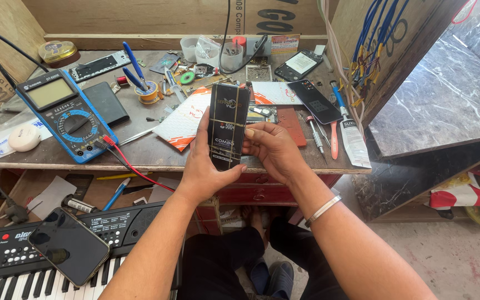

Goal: The person holds a disassembled smartphone with its back cover removed, then uses a screwdriver to unscrew and work on the internal components of the phone at a cluttered repair workbench, occasionally picking up small parts from the desk.

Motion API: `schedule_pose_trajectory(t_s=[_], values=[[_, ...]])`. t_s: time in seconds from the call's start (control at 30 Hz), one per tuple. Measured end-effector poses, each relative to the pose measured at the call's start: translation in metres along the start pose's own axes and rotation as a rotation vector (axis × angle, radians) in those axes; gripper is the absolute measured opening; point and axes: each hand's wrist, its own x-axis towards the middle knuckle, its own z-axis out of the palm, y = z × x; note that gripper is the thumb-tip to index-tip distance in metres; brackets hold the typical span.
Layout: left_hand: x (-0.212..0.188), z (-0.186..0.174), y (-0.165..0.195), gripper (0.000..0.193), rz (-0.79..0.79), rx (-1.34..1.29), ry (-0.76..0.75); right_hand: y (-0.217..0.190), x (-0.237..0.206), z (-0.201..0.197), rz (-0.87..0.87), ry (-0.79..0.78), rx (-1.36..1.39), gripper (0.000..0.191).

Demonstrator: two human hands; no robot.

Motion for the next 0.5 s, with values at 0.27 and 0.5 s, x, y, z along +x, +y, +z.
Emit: schedule_pose_trajectory(t_s=[0.27,0.5], values=[[0.0003,0.0002,0.0009,0.126,0.012,-0.043,-0.008,-0.0026,-0.0017,0.0036,0.008,0.004,-0.005,0.013],[-0.0013,0.0027,0.0042,0.126,-0.024,-0.094,0.007,-0.0003,-0.0034,0.0040,-0.015,0.002,0.016,0.015]])
